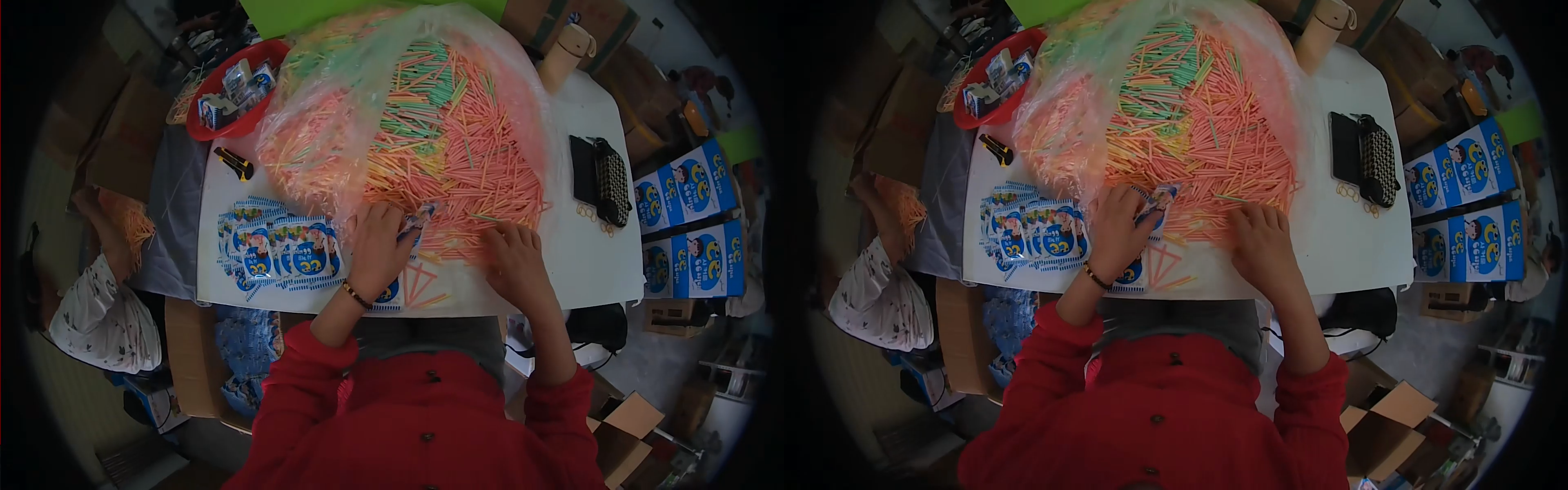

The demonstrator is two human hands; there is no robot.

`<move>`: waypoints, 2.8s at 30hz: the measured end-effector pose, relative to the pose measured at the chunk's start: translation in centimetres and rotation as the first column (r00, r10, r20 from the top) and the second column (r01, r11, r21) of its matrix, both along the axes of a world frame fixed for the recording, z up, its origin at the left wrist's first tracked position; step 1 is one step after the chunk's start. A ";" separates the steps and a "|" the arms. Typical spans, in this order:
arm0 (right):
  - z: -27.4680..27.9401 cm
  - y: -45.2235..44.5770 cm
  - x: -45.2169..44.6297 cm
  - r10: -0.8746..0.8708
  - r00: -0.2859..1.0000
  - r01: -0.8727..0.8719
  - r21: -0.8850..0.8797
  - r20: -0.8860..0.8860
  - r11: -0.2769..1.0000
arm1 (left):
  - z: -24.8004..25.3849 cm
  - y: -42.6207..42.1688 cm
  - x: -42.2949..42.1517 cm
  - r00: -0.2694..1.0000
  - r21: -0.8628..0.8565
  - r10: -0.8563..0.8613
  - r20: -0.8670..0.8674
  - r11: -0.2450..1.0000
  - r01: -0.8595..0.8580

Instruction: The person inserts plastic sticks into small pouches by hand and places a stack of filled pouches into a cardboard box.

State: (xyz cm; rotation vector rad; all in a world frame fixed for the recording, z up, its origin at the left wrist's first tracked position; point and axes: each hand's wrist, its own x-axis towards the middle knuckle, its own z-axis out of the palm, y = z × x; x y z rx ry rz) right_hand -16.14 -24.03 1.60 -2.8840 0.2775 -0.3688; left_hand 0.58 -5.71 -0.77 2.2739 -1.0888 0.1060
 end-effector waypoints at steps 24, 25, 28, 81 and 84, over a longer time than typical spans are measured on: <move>-4.5 3.8 3.1 -0.179 0.935 -0.177 0.838 0.307 0.516 | 0.3 4.0 -2.2 0.114 -0.466 -0.485 -0.867 0.708 -0.530; -5.0 3.8 3.2 -0.082 0.957 -0.163 0.748 0.279 0.643 | 0.2 4.0 -2.2 0.033 -0.416 -0.489 -0.871 0.701 -0.579; -5.8 3.1 4.0 -0.170 0.933 -0.140 0.757 0.316 0.638 | 0.3 4.1 -2.0 0.016 -0.406 -0.491 -0.871 0.700 -0.587; -1.8 6.7 4.9 -0.440 0.868 -0.360 0.902 0.230 -0.239 | 0.3 1.4 -5.2 -0.299 -0.383 -0.623 -0.723 0.722 -0.577; -1.5 6.6 4.8 -0.484 0.833 -0.456 0.829 0.269 -0.324 | 0.2 1.3 -5.2 -0.306 -0.441 -0.696 -0.650 0.673 -0.593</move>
